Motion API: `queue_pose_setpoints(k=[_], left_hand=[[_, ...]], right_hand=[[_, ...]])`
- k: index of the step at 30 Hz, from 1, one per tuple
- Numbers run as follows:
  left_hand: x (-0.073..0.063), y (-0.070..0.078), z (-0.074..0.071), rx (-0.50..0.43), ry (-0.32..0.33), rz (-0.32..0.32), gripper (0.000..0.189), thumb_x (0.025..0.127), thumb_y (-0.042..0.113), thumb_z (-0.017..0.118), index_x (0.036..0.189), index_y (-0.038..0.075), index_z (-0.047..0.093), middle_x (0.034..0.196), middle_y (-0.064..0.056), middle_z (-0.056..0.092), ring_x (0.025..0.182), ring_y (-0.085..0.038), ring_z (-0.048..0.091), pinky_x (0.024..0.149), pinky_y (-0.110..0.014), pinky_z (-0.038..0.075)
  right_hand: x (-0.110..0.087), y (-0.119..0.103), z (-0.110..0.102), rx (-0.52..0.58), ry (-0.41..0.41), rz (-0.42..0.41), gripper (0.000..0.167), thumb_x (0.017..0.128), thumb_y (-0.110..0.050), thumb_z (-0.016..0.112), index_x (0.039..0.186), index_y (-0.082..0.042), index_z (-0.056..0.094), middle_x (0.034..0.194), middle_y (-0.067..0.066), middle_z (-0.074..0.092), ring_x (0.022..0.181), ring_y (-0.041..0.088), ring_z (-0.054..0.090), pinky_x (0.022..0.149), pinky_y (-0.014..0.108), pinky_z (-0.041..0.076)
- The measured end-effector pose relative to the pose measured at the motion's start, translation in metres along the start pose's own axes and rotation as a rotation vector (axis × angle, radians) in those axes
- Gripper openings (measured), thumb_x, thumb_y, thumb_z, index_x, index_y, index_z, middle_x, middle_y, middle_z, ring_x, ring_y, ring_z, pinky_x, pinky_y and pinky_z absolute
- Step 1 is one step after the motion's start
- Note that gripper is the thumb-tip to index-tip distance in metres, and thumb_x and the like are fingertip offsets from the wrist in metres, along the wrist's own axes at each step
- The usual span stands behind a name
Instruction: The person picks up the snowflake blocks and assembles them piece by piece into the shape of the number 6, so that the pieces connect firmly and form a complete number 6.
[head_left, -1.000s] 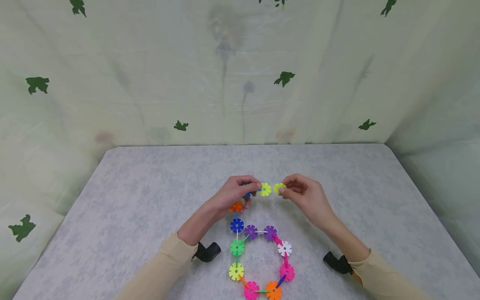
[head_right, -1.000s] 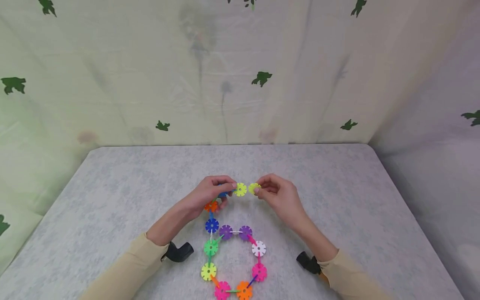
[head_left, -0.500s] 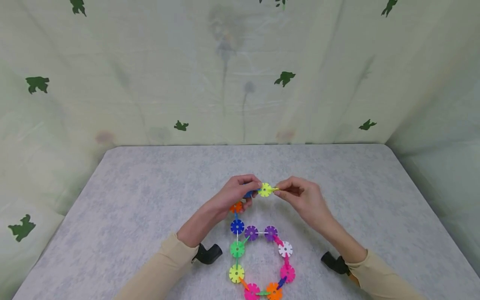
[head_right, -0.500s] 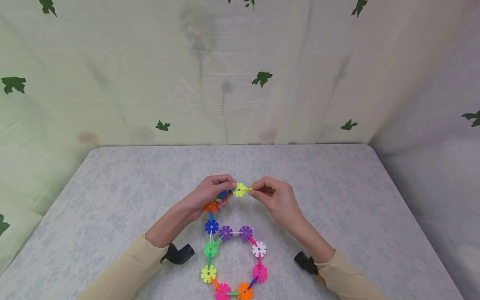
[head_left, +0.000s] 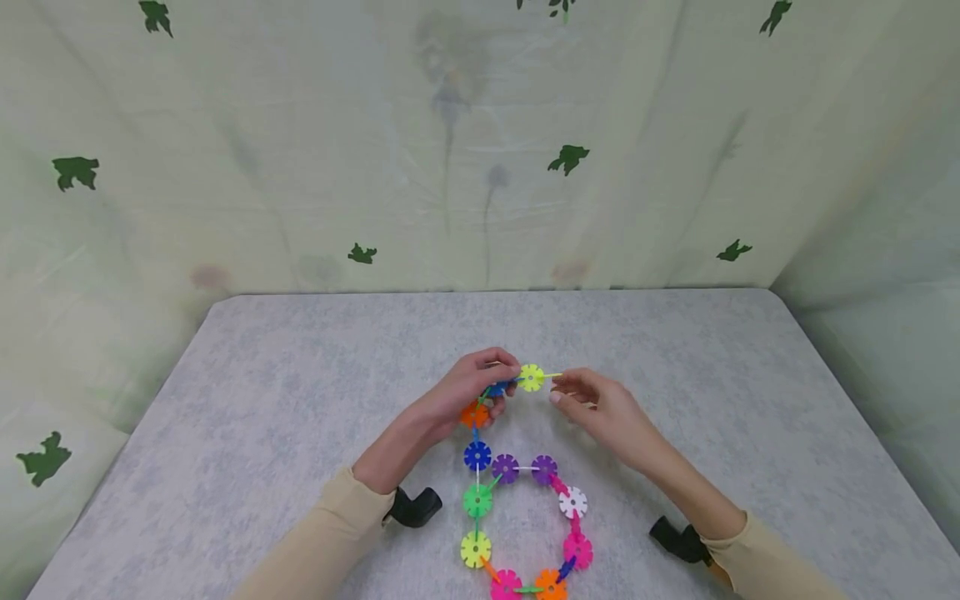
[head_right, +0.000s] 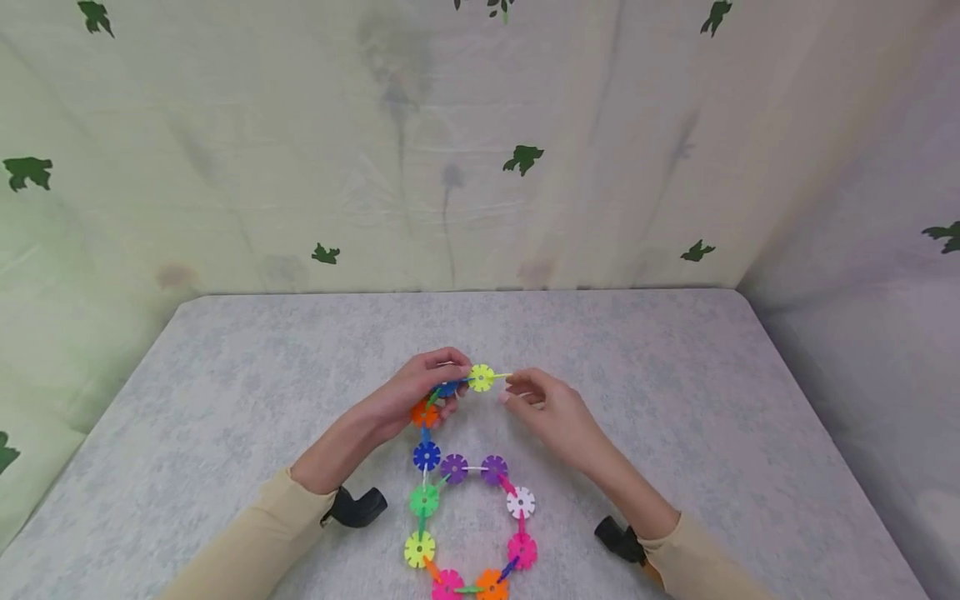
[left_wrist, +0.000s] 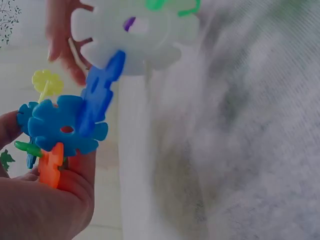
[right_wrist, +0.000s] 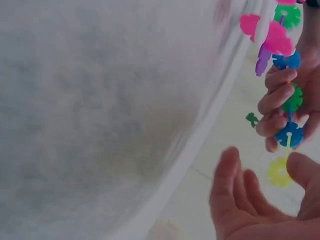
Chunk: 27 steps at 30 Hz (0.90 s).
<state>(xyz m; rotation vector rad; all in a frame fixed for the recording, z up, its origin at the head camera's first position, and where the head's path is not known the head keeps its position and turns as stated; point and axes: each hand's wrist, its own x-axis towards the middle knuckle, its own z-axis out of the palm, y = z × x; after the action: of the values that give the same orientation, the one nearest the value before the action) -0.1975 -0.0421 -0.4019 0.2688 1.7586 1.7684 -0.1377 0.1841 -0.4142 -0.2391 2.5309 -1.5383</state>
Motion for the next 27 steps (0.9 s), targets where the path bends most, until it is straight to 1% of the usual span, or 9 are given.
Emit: queue_pose_setpoints(k=[3,6,9,12,16,19,21,25,27], left_hand=[[-0.001,-0.002,-0.003,-0.056,0.008,0.009,0.02,0.1,0.022,0.054,0.103,0.002,0.051,0.084,-0.009,0.06,0.053,-0.017,0.053,0.045,-0.025,0.045],[-0.001,-0.003,-0.004,-0.083,0.014,0.02,0.018,0.099,0.02,0.05,0.097,0.002,0.048,0.085,-0.011,0.062,0.055,-0.017,0.057,0.046,-0.024,0.046],[-0.001,-0.004,-0.005,-0.076,0.032,0.008,0.019,0.098,0.02,0.048,0.091,0.002,0.049,0.085,-0.012,0.062,0.058,-0.019,0.058,0.048,-0.023,0.046],[-0.001,-0.005,-0.005,-0.065,0.055,-0.007,0.02,0.098,0.019,0.047,0.089,0.002,0.05,0.078,-0.013,0.061,0.057,-0.02,0.057,0.051,-0.024,0.048],[0.0,-0.006,-0.006,-0.065,0.076,-0.017,0.02,0.1,0.017,0.049,0.09,0.0,0.052,0.07,-0.014,0.059,0.056,-0.019,0.057,0.056,-0.026,0.052],[0.001,-0.006,-0.007,-0.073,0.103,-0.026,0.018,0.101,0.015,0.052,0.092,0.0,0.055,0.073,-0.013,0.058,0.059,-0.02,0.058,0.06,-0.028,0.055],[0.003,-0.006,-0.009,-0.056,0.136,-0.027,0.017,0.1,0.015,0.054,0.093,0.0,0.058,0.076,-0.012,0.058,0.063,-0.021,0.058,0.061,-0.028,0.054],[0.009,-0.006,-0.013,0.012,0.196,-0.024,0.016,0.098,0.015,0.059,0.095,-0.001,0.064,0.08,-0.007,0.059,0.075,-0.022,0.057,0.066,-0.026,0.049],[0.012,-0.006,-0.016,0.044,0.22,-0.025,0.017,0.098,0.015,0.061,0.096,-0.002,0.065,0.081,-0.005,0.059,0.077,-0.021,0.054,0.067,-0.026,0.045]], right_hand=[[-0.01,0.002,0.0,-0.068,-0.157,0.041,0.037,0.097,-0.029,0.064,0.125,-0.006,0.061,0.107,0.003,0.066,0.09,0.02,0.063,0.072,0.033,0.054],[-0.02,0.002,0.003,-0.113,-0.314,0.055,0.04,0.093,-0.028,0.068,0.127,-0.008,0.059,0.101,0.0,0.064,0.081,0.018,0.062,0.068,0.032,0.052],[-0.029,0.003,0.008,-0.121,-0.386,0.063,0.044,0.09,-0.027,0.072,0.127,-0.011,0.057,0.096,-0.001,0.063,0.072,0.018,0.061,0.061,0.031,0.051],[-0.033,0.004,0.012,-0.116,-0.38,0.065,0.04,0.087,-0.023,0.075,0.123,-0.013,0.06,0.093,-0.001,0.062,0.07,0.017,0.059,0.058,0.029,0.049],[-0.034,0.006,0.015,-0.094,-0.357,0.084,0.033,0.088,-0.015,0.074,0.118,-0.014,0.062,0.092,0.0,0.062,0.07,0.017,0.058,0.057,0.029,0.048],[-0.031,0.005,0.015,-0.083,-0.351,0.103,0.032,0.087,-0.013,0.073,0.118,-0.013,0.063,0.091,0.0,0.063,0.069,0.018,0.058,0.057,0.03,0.049],[-0.029,0.004,0.014,-0.085,-0.349,0.108,0.032,0.087,-0.012,0.072,0.118,-0.013,0.063,0.091,0.0,0.063,0.069,0.018,0.059,0.058,0.031,0.05],[-0.025,0.003,0.01,-0.098,-0.344,0.083,0.031,0.088,-0.011,0.071,0.118,-0.012,0.064,0.09,0.0,0.064,0.071,0.018,0.06,0.06,0.031,0.051],[-0.022,0.003,0.007,-0.1,-0.341,0.063,0.031,0.088,-0.011,0.071,0.118,-0.011,0.064,0.09,0.001,0.064,0.072,0.018,0.06,0.061,0.032,0.051]])
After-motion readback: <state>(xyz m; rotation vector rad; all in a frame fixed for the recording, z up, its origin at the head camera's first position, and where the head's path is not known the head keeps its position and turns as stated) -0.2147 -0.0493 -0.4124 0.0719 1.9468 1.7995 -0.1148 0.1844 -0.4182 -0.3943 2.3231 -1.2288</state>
